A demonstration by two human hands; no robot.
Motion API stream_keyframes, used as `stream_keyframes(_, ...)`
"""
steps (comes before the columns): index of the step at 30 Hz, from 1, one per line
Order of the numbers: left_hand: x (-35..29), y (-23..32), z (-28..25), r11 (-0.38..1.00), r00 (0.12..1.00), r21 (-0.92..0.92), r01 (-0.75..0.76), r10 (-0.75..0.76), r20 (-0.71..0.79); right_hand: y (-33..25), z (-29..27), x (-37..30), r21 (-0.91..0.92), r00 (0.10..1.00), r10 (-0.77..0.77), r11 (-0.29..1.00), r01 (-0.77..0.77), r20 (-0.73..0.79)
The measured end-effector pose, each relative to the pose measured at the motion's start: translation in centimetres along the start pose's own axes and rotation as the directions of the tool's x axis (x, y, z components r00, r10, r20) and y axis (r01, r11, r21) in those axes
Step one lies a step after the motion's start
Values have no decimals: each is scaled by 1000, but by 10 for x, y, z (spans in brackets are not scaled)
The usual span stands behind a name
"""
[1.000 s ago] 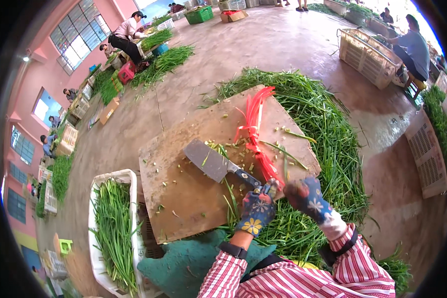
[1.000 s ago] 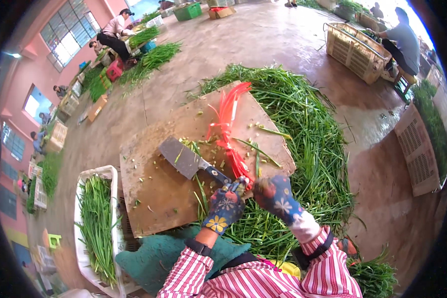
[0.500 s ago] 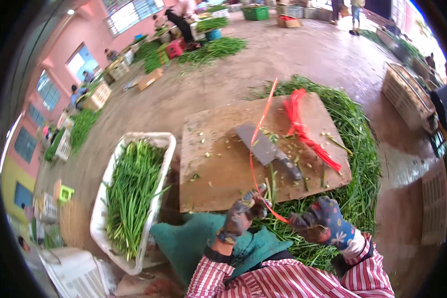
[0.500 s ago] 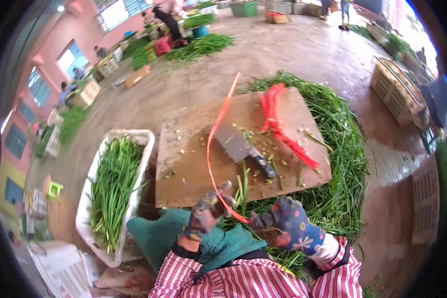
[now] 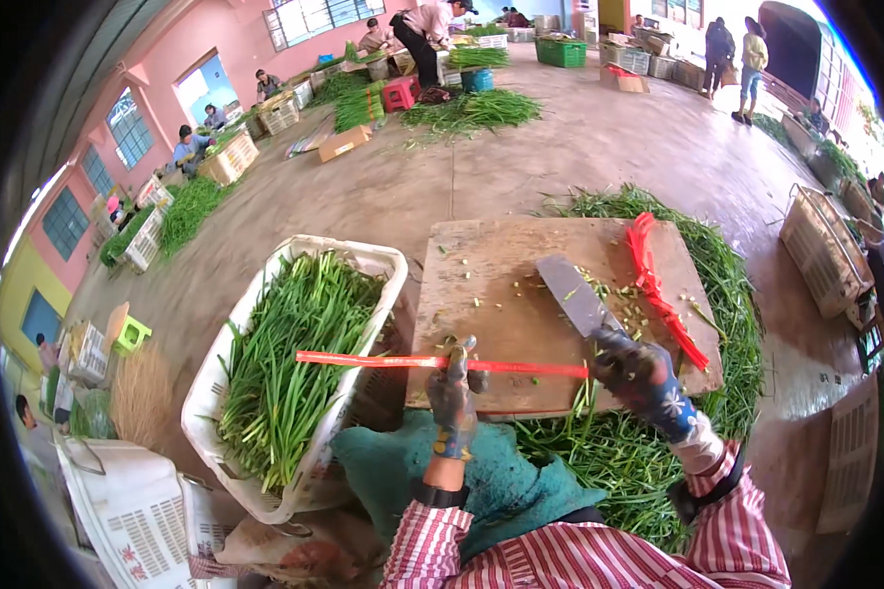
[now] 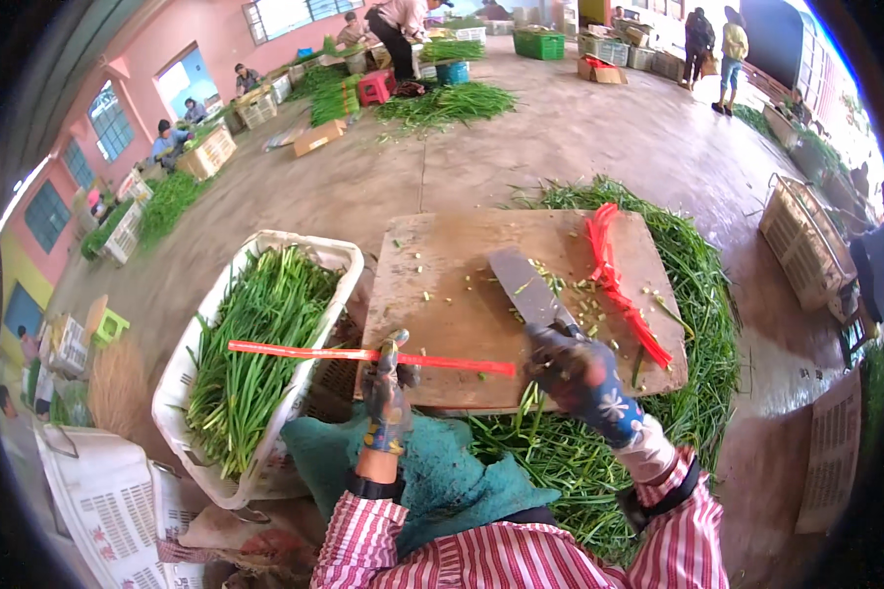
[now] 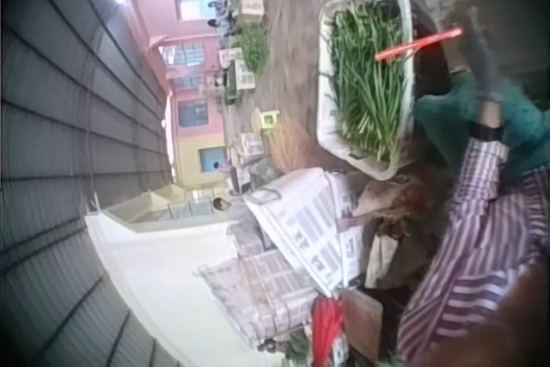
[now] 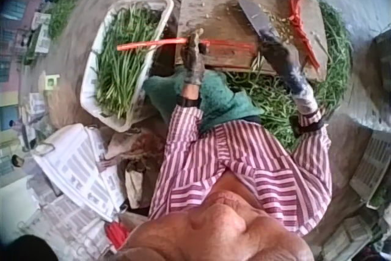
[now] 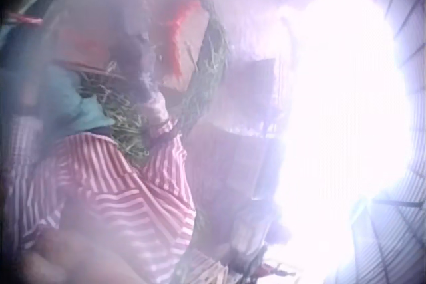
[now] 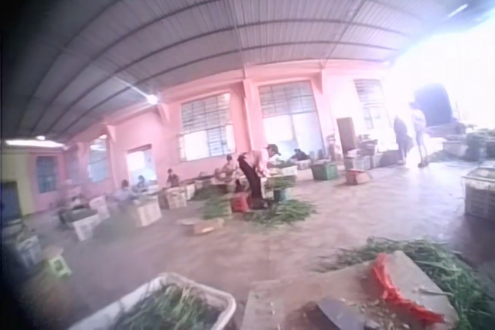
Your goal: The person gathers a bunch of chives from a bin, ties them with a red ribbon, and trims the ends with a cleaver on a wooden board before setting the bundle aside.
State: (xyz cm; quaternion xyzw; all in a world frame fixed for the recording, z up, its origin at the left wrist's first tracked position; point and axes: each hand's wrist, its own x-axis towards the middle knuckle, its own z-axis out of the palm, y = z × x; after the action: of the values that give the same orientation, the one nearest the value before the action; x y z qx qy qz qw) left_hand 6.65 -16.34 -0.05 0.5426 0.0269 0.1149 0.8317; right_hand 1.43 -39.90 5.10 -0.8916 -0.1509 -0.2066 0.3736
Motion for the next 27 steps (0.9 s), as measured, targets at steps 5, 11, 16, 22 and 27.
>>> stream_keyframes(5, 6, -2, 12, 989, 998, 146, -29, 21, 62, 18, 52, -33, 809, 846, 438, 350, -473, 306)
stream_keyframes(11, 18, -27, -10, 982, 984, 84, 167, -161, -73, 9, 100, 9, 899, 913, 392, 352, -260, 111)
stream_keyframes(16, 36, -1, -33, 982, 991, 182, 50, -26, -134, 17, 67, 27, 363, 926, 375, 869, -336, -42)
stream_keyframes(22, 57, 6, -57, 973, 995, 226, 51, -29, -99, 56, 39, 30, -528, 999, -5, 849, 32, 51)
stream_keyframes(27, 81, -42, -88, -33, 847, 947, -320, 439, 302, 56, 39, 38, -291, 992, -12, 956, -25, -122)
